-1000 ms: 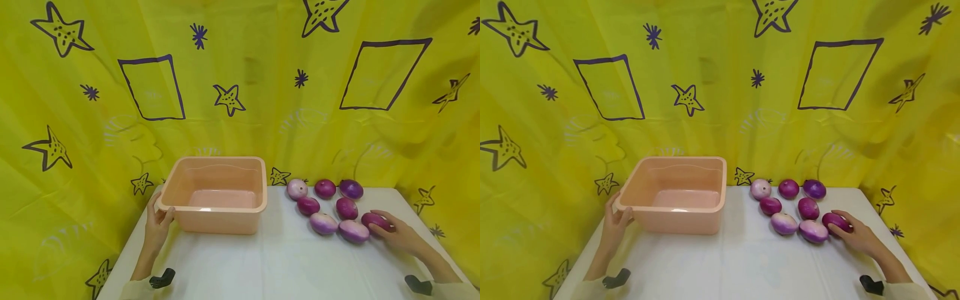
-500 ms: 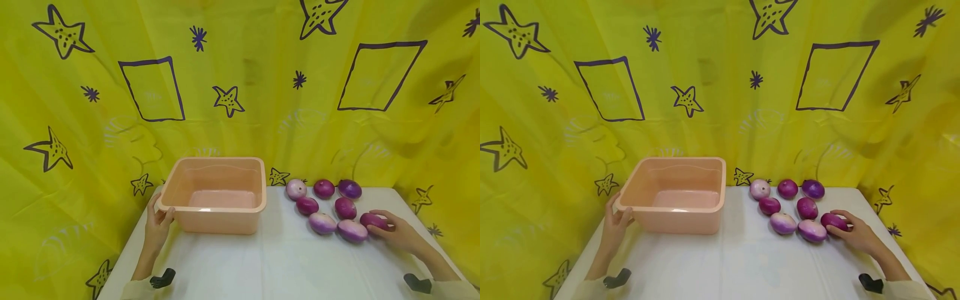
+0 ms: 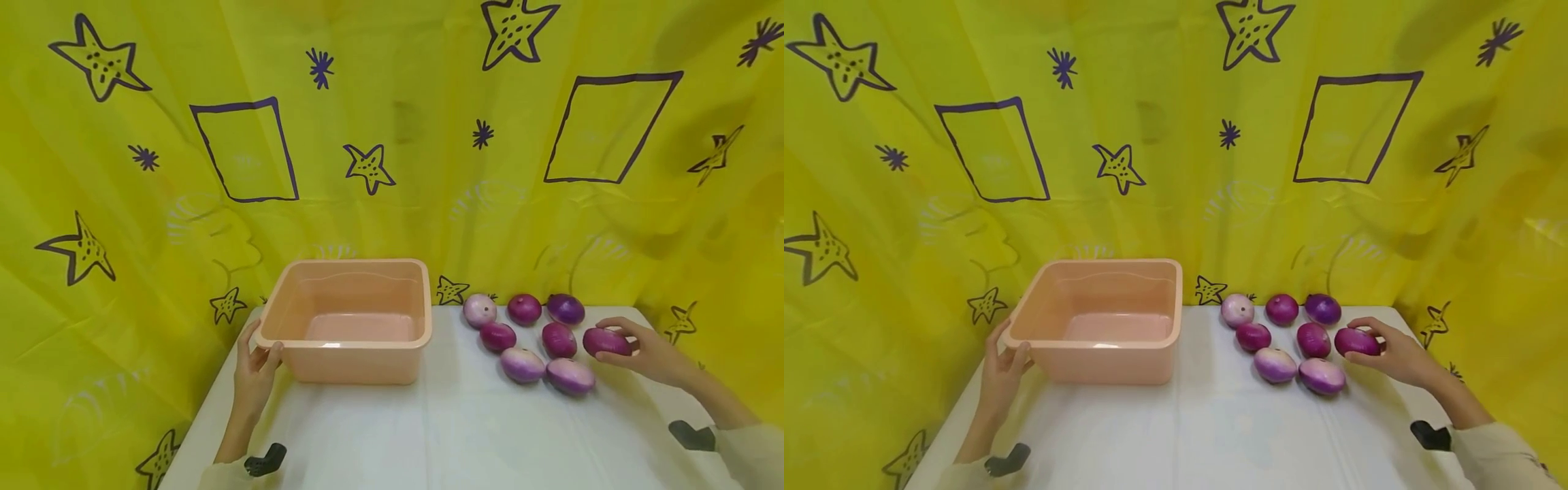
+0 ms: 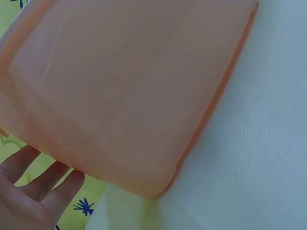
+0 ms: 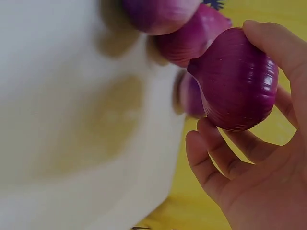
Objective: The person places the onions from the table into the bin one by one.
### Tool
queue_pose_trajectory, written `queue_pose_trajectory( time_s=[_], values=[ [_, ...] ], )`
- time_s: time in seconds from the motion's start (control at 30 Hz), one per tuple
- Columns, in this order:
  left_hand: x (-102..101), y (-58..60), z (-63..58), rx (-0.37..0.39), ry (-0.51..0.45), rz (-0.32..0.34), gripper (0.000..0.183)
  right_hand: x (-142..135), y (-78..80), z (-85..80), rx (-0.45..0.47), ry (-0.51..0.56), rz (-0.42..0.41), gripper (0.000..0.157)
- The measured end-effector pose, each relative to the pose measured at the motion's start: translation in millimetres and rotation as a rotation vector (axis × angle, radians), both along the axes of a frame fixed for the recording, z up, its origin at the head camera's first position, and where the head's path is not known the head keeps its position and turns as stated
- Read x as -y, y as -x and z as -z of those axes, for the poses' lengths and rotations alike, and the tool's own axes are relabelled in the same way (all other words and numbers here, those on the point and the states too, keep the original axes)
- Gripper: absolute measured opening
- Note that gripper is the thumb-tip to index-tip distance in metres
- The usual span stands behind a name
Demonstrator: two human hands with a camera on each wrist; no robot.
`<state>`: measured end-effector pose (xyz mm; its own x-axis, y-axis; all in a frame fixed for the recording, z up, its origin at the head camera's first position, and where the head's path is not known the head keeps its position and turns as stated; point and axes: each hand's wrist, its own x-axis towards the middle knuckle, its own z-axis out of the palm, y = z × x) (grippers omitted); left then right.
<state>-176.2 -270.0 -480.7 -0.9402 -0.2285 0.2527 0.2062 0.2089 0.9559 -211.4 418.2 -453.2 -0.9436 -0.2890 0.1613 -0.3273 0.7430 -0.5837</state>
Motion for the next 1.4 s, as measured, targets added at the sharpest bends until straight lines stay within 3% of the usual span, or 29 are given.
queue_pose_trajectory(
  time_s=[0.23,0.53,0.73,1.1,1.4],
  values=[
    [-2.9,-3.8,-2.8,0.008,0.003,-0.033,0.063,19.8,15.6,-35.1,-0.081,-0.037,-0.036,0.052],
    [-7.7,-3.3,-1.0,0.045,-0.004,-0.074,0.063,52.4,31.9,-81.7,-0.075,-0.022,-0.093,0.055],
    [-7.7,-2.2,1.2,0.033,0.027,-0.092,0.063,80.8,42.5,-107.3,-0.023,-0.016,-0.11,0.057],
    [-10.9,-5.8,0.3,0.023,0.062,-0.113,0.064,136.5,63.5,-139.5,-0.013,0.002,-0.182,0.057],
    [-12.4,-4.4,3.5,-0.005,0.077,-0.126,0.064,190.0,88.5,-148.5,-0.013,0.042,-0.254,0.06]
  ],
)
